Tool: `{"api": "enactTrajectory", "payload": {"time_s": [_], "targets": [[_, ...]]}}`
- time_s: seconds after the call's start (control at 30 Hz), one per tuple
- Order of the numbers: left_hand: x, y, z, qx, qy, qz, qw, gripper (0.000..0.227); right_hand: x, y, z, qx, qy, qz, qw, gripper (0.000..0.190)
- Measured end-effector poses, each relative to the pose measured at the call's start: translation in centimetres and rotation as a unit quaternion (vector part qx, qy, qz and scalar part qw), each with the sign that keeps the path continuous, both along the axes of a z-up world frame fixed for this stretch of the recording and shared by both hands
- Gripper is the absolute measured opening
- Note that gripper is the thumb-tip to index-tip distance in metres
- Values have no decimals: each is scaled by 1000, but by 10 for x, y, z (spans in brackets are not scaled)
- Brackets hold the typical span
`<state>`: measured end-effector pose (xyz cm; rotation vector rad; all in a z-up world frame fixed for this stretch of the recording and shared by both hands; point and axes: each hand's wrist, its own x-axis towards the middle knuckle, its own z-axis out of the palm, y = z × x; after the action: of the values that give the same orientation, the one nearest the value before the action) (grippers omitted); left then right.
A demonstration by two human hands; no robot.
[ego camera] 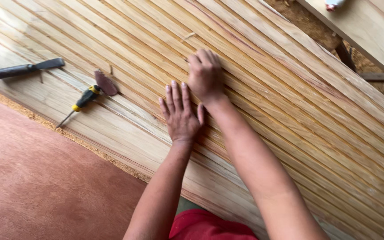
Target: The person sands a large wooden board with a sanding block, moving it back and forth along the grain. The person occasionally pauses to wipe the surface with their hand to check smoothness.
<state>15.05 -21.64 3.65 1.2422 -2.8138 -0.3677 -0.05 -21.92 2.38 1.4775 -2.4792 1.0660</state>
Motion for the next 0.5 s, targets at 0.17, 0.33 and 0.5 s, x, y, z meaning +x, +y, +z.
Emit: {"api": "enactTrajectory", "payload": {"time_s": [0.17,0.33,0.5], "targets": [[-8,-9,2,-4,32,6,999,78,-9,80,23,33,34,-13,999,8],[5,4,-9,-12,2,4,1000,77,-5,179,29,65,56,-49,995,4],[0,-4,-9,-30,8,-19,999,77,-3,194,39,97,31,-115,988,32]]}}
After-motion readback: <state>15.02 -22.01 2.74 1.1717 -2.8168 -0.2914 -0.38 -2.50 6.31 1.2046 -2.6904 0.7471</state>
